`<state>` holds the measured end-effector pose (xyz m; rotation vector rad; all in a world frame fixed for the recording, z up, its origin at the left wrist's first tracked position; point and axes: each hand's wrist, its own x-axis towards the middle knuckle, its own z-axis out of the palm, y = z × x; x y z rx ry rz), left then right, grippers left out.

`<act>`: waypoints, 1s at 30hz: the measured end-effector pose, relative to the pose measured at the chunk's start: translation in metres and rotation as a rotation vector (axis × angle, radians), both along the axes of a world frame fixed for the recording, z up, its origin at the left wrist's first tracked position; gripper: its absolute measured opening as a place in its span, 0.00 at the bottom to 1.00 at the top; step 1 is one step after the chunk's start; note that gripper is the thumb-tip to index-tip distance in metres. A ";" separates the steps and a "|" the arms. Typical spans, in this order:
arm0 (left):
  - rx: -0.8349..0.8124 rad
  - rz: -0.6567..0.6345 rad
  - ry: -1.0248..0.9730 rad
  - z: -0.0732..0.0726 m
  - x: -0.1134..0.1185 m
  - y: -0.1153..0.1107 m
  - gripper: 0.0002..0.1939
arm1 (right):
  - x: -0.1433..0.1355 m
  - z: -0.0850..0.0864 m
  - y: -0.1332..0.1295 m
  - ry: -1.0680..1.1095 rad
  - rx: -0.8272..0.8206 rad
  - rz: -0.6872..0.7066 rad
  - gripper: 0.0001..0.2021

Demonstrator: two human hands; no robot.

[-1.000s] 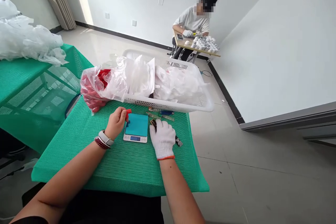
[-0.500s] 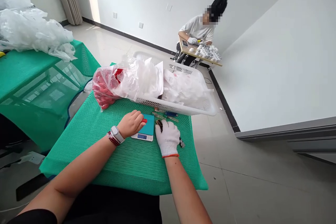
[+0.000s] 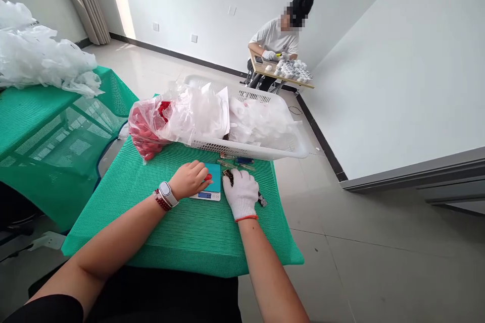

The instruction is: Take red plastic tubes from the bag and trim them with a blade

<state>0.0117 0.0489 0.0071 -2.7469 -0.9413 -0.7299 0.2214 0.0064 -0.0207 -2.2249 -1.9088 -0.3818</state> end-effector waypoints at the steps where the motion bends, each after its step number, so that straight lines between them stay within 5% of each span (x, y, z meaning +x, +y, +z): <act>1: -0.005 -0.002 0.000 0.001 -0.001 0.000 0.17 | 0.000 0.000 0.000 0.001 -0.003 -0.003 0.18; 23: -0.067 0.005 -0.010 0.003 -0.006 0.007 0.22 | -0.009 0.010 0.006 0.023 -0.081 -0.038 0.19; 30: -0.169 -0.027 -0.185 0.000 -0.012 0.006 0.13 | -0.004 0.008 0.005 0.113 -0.023 0.017 0.15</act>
